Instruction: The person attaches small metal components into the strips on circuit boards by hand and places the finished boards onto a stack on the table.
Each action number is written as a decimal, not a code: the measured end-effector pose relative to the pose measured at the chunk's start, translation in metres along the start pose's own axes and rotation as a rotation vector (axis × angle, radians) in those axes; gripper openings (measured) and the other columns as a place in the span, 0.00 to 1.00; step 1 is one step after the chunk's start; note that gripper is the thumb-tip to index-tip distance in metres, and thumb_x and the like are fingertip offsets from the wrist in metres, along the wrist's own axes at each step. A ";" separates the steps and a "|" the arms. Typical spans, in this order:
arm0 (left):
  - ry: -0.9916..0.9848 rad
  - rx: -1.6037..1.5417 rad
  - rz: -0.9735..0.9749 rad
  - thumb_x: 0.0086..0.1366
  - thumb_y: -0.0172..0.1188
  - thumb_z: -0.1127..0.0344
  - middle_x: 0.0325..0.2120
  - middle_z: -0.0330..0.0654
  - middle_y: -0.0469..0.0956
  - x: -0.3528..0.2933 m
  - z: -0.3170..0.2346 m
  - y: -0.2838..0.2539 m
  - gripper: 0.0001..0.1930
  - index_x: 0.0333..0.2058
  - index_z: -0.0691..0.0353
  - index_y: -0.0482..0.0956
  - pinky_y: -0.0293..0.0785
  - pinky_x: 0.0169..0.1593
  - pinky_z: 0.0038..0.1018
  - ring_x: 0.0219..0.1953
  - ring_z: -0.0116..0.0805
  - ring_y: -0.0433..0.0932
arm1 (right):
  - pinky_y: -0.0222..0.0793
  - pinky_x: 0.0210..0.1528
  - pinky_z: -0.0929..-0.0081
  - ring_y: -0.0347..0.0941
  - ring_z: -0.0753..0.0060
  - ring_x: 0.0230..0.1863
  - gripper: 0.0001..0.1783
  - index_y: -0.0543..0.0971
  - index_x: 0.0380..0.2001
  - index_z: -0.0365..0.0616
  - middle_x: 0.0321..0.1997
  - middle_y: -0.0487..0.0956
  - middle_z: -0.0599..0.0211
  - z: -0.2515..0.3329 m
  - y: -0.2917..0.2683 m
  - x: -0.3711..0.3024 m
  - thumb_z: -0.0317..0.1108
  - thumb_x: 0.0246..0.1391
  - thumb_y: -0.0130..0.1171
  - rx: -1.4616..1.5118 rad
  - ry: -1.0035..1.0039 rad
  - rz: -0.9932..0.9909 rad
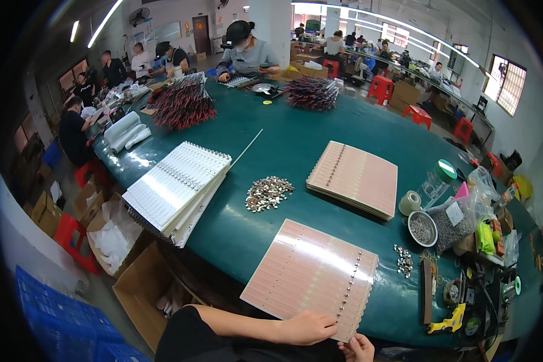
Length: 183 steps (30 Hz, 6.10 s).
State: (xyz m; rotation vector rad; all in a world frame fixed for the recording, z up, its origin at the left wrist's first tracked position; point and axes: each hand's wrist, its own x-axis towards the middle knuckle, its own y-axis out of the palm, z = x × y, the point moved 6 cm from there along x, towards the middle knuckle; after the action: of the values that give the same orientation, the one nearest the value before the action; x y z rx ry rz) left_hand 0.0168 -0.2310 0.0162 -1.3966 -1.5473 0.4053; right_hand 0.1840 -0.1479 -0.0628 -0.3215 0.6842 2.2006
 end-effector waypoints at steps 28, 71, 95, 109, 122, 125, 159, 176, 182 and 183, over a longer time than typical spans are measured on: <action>-0.714 -0.278 -1.019 0.65 0.58 0.77 0.34 0.37 0.75 -0.133 0.101 -0.184 0.04 0.38 0.67 0.78 0.71 0.42 0.20 0.35 0.23 0.75 | 0.76 0.47 0.74 0.78 0.68 0.42 0.12 0.75 0.48 0.32 0.43 0.80 0.59 0.223 0.043 0.273 0.28 0.65 0.52 0.110 -0.379 0.137; -1.445 0.684 0.220 0.55 0.59 0.30 0.63 0.76 0.56 -0.206 0.229 -0.331 0.53 0.69 0.59 0.53 0.63 0.64 0.51 0.63 0.75 0.60 | 0.66 0.25 0.81 0.73 0.82 0.23 0.10 0.78 0.45 0.38 0.21 0.75 0.72 0.178 0.048 0.178 0.27 0.62 0.55 -0.674 -0.920 -0.106; -0.423 0.586 -0.778 0.74 0.52 0.64 0.44 0.40 0.78 -0.033 0.103 -0.358 0.14 0.50 0.66 0.78 0.68 0.55 0.25 0.48 0.28 0.74 | 0.70 0.42 0.65 0.74 0.60 0.39 0.06 0.84 0.34 0.46 0.33 0.75 0.64 0.203 -0.019 0.189 0.28 0.50 0.65 -1.189 -1.028 -0.474; -0.451 0.063 -0.058 0.66 0.55 0.62 0.36 0.42 0.82 0.073 0.237 -0.078 0.09 0.38 0.55 0.84 0.69 0.49 0.39 0.43 0.45 0.78 | 0.66 0.43 0.59 0.71 0.57 0.44 0.09 0.80 0.29 0.46 0.36 0.74 0.64 0.190 -0.002 0.218 0.35 0.47 0.69 -1.621 -0.921 -0.545; -0.530 0.944 -0.246 0.59 0.54 0.72 0.36 0.46 0.78 0.043 0.297 -0.154 0.10 0.37 0.60 0.82 0.74 0.43 0.41 0.42 0.46 0.77 | 0.69 0.36 0.76 0.74 0.71 0.31 0.06 0.83 0.33 0.39 0.30 0.77 0.64 0.193 0.027 0.198 0.27 0.52 0.64 -0.963 -0.878 -0.185; -0.497 0.872 -0.370 0.59 0.59 0.71 0.34 0.43 0.78 0.033 0.311 -0.153 0.07 0.37 0.59 0.82 0.75 0.43 0.37 0.39 0.45 0.78 | 0.70 0.35 0.75 0.74 0.72 0.30 0.06 0.83 0.33 0.39 0.30 0.77 0.65 0.179 0.035 0.203 0.29 0.52 0.65 -1.021 -0.760 -0.079; -0.518 0.514 -0.380 0.62 0.61 0.70 0.35 0.43 0.79 0.033 0.304 -0.143 0.06 0.37 0.60 0.83 0.73 0.47 0.35 0.43 0.44 0.77 | 0.69 0.36 0.73 0.72 0.67 0.34 0.03 0.83 0.29 0.39 0.30 0.76 0.66 0.158 0.071 0.202 0.26 0.50 0.66 -1.113 -0.975 -0.048; -0.607 0.170 -0.599 0.68 0.59 0.66 0.26 0.42 0.80 0.045 0.283 -0.148 0.07 0.39 0.64 0.77 0.74 0.33 0.28 0.27 0.31 0.78 | 0.63 0.42 0.64 0.71 0.65 0.42 0.06 0.84 0.34 0.48 0.36 0.77 0.71 0.197 0.001 0.210 0.32 0.51 0.66 -1.527 -1.103 -0.592; -0.503 0.067 -0.569 0.64 0.61 0.69 0.32 0.41 0.82 0.048 0.276 -0.136 0.07 0.39 0.64 0.81 0.75 0.34 0.24 0.29 0.27 0.79 | 0.66 0.41 0.66 0.73 0.67 0.40 0.07 0.81 0.35 0.46 0.36 0.77 0.71 0.196 0.029 0.202 0.30 0.51 0.65 -1.469 -1.110 -0.497; -0.498 0.045 -0.553 0.65 0.60 0.70 0.34 0.43 0.82 0.049 0.275 -0.134 0.06 0.40 0.63 0.81 0.75 0.34 0.25 0.30 0.30 0.79 | 0.68 0.39 0.69 0.75 0.69 0.38 0.06 0.81 0.35 0.44 0.36 0.78 0.71 0.194 0.030 0.199 0.30 0.53 0.65 -1.180 -0.920 -0.354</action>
State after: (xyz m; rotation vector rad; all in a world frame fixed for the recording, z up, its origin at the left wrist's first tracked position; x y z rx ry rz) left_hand -0.2760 -0.1302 0.0115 -0.8049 -2.2273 0.4567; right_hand 0.0297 0.0695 0.0213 0.0374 -1.1145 1.8580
